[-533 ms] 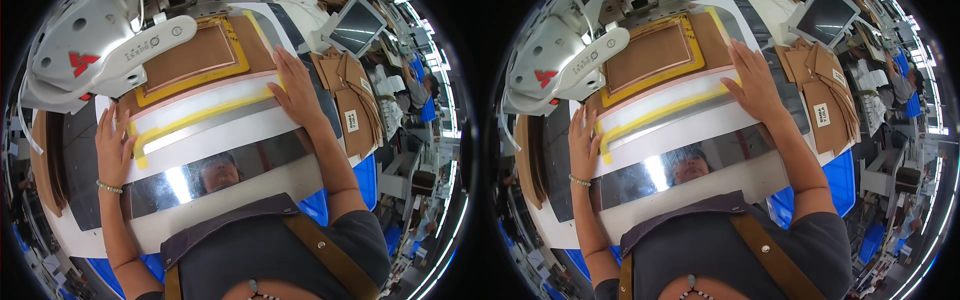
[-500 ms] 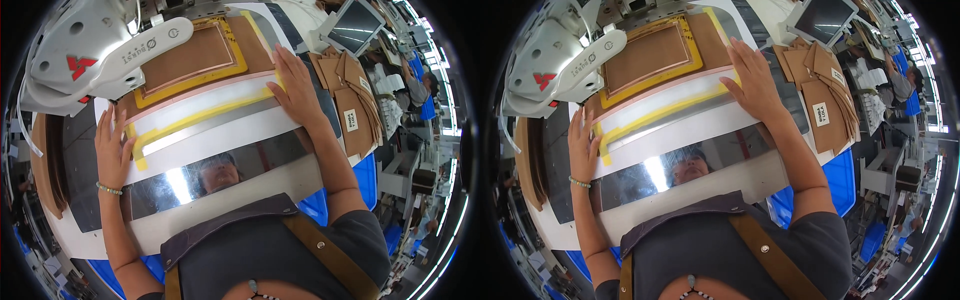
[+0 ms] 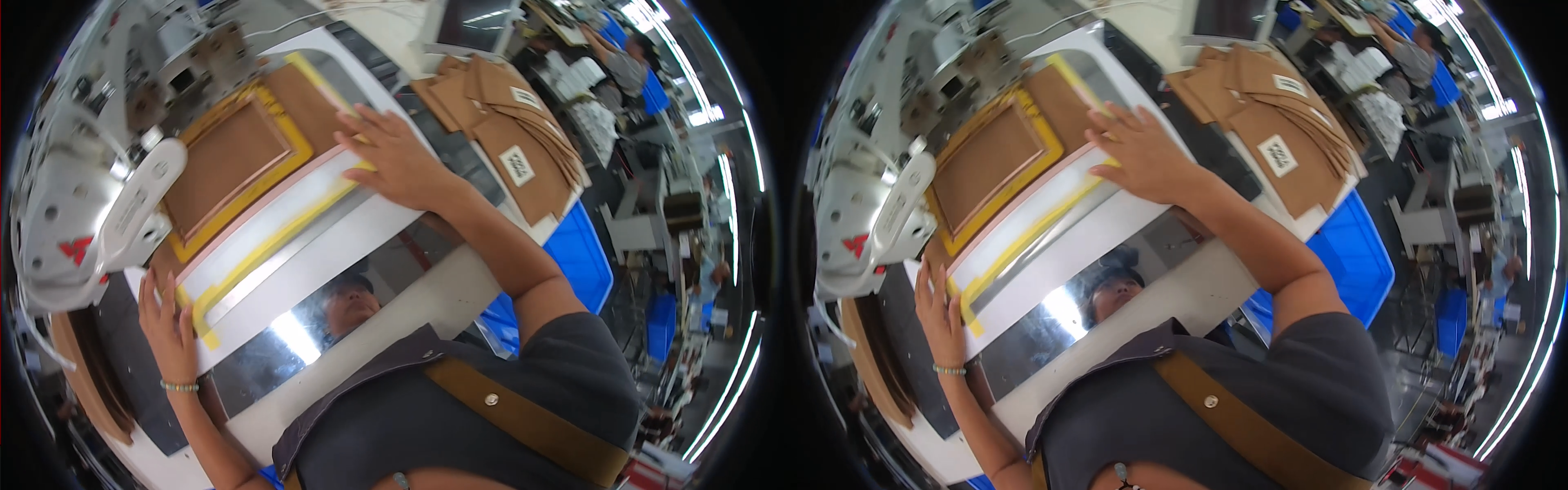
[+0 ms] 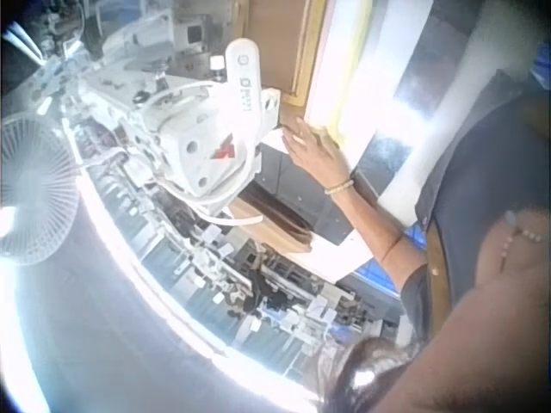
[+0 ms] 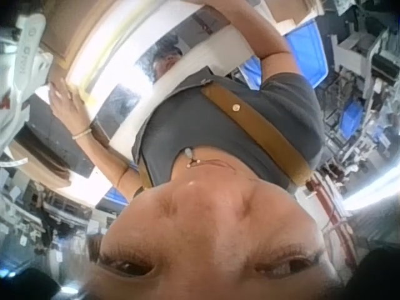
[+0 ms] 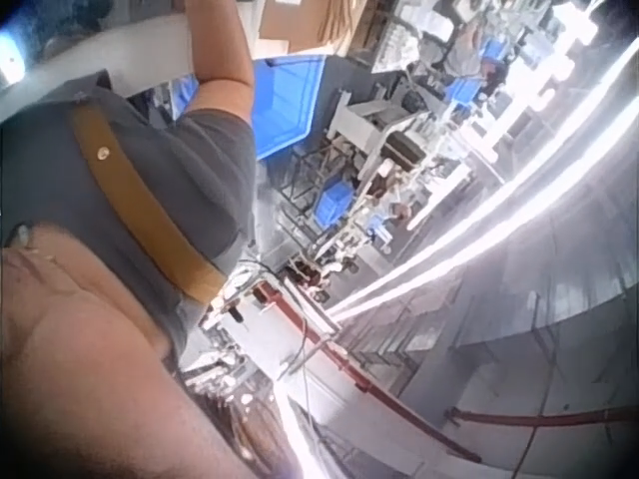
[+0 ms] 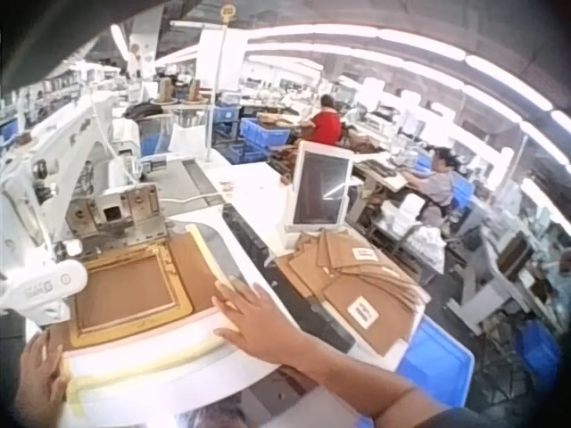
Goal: The recorder is sewing brand labels onto brown leather components using an industrial sewing machine in a workshop environment.
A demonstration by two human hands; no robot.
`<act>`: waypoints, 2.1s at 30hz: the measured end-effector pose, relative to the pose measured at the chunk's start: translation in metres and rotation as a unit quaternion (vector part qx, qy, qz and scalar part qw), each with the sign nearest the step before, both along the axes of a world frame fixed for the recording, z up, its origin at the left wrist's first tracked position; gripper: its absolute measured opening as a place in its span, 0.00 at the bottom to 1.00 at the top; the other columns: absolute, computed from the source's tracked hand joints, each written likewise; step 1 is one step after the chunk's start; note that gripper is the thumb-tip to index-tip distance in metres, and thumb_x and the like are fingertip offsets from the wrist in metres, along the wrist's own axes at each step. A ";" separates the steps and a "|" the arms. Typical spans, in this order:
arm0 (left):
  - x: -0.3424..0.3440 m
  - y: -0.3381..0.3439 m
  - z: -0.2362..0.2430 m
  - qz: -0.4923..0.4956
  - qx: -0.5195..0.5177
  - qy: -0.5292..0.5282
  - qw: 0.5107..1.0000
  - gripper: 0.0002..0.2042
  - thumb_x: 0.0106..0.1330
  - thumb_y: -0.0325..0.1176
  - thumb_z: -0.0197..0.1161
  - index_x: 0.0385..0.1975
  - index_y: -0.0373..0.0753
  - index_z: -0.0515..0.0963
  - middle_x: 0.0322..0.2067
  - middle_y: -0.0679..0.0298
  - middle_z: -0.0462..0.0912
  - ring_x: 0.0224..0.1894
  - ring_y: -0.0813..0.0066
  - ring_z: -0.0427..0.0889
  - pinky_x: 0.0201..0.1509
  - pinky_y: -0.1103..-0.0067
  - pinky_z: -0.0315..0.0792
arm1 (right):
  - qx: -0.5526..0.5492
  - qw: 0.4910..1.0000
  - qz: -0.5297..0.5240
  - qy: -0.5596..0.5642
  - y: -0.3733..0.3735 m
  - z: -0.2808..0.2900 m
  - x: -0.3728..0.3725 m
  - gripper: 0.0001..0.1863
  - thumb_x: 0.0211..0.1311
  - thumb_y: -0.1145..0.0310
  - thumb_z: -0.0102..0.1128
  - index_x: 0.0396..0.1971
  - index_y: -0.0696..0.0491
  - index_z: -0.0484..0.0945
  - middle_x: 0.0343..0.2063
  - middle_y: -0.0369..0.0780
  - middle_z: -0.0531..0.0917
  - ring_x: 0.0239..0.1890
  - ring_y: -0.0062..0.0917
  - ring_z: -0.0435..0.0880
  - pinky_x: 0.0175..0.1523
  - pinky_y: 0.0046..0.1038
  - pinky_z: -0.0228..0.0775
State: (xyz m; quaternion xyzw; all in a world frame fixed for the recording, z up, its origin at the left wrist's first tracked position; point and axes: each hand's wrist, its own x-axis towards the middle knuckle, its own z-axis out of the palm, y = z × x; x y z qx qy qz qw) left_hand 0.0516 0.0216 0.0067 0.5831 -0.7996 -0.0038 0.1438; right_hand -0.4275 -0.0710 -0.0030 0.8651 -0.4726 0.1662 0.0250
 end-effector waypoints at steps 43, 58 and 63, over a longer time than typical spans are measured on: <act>-0.005 -0.025 0.027 -0.046 -0.045 0.009 0.998 0.21 0.77 0.30 0.55 0.67 0.32 0.76 0.64 0.45 0.79 0.72 0.41 0.69 0.77 0.56 0.63 | -0.008 0.977 0.195 -0.084 -0.115 0.031 0.195 0.11 0.57 0.75 0.63 0.35 0.47 0.93 0.36 0.41 0.91 0.49 0.40 0.87 0.53 0.42 0.80; 0.035 -0.145 -0.036 -0.043 0.027 0.028 0.998 0.18 0.78 0.36 0.59 0.66 0.47 0.80 0.64 0.58 0.82 0.67 0.56 0.79 0.73 0.61 0.69 | -0.025 0.971 0.219 -0.094 -0.125 0.009 0.198 0.13 0.57 0.77 0.63 0.37 0.48 0.92 0.38 0.39 0.91 0.53 0.36 0.85 0.57 0.41 0.80; 0.010 -0.150 -0.013 -0.095 -0.004 -0.033 0.995 0.20 0.82 0.40 0.53 0.69 0.42 0.77 0.74 0.65 0.73 0.79 0.60 0.64 0.84 0.64 0.54 | -0.025 0.973 0.210 -0.096 -0.121 0.013 0.195 0.13 0.57 0.77 0.63 0.37 0.47 0.92 0.38 0.37 0.91 0.54 0.35 0.85 0.57 0.40 0.79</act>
